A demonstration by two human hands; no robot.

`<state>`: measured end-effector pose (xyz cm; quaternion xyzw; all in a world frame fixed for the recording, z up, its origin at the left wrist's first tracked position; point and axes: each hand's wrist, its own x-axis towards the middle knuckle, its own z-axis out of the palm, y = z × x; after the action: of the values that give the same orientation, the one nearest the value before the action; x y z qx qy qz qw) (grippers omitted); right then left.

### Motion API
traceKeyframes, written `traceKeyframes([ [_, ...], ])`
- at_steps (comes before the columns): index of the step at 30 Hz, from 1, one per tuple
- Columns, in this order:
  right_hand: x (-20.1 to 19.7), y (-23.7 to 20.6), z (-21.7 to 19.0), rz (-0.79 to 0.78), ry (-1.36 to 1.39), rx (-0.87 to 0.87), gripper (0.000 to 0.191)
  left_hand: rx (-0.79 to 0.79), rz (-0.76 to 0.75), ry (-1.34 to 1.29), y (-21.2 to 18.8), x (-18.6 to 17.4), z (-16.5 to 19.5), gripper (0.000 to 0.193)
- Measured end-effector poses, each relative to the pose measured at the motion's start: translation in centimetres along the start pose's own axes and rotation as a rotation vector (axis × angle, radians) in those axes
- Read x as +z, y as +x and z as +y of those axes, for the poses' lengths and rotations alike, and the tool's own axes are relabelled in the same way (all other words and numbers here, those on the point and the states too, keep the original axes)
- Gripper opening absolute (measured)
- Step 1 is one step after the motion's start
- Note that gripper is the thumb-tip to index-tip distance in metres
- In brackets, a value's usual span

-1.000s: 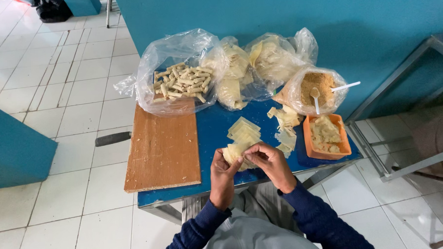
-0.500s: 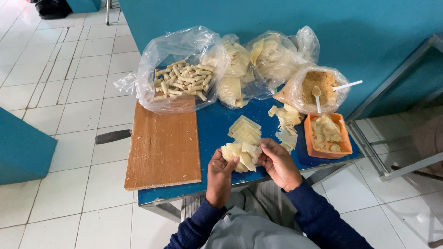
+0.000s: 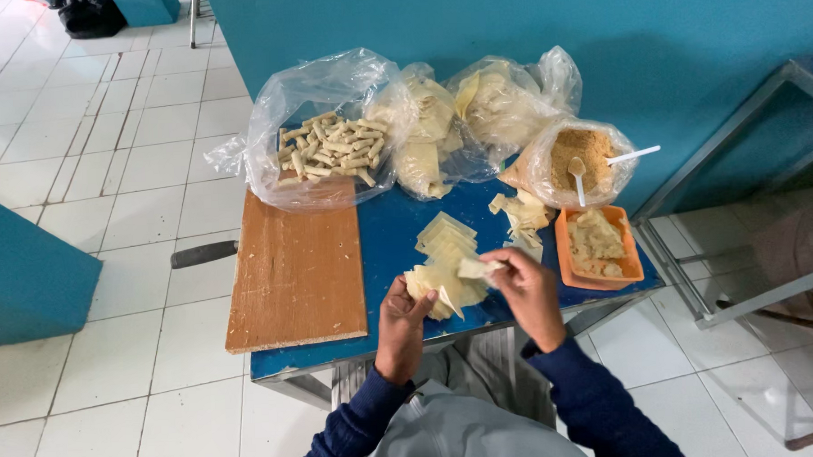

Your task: The person sits at a table and folds thin dough sheets one at a time into an accordion zigzag shape, pressing each fold by hand and placing the finished folded piece on the table. They occasionally reach into an orange container of filling and a bag of brown powder with a spoon while continuing to fold more sheets.

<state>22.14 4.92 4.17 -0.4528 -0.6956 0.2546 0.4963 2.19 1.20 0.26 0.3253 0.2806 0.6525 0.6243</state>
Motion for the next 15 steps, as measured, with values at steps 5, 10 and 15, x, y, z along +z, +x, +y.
traceKeyframes([
  [5, -5.4, 1.6, -0.5, 0.104, -0.552, -0.263, 0.042, 0.022, -0.009, 0.044, 0.2, 0.2, 0.0, 0.023],
  [10, -6.1, 2.4, -0.2, 0.055, -0.622, -0.160, 0.027, 0.053, -0.017, 0.100, 0.3, 0.9, -0.4, 0.025],
  [15, -5.3, 2.6, -1.0, 0.022, -0.748, -0.285, 0.026, 0.039, -0.004, 0.111, 0.5, 1.3, -0.2, 0.024],
])
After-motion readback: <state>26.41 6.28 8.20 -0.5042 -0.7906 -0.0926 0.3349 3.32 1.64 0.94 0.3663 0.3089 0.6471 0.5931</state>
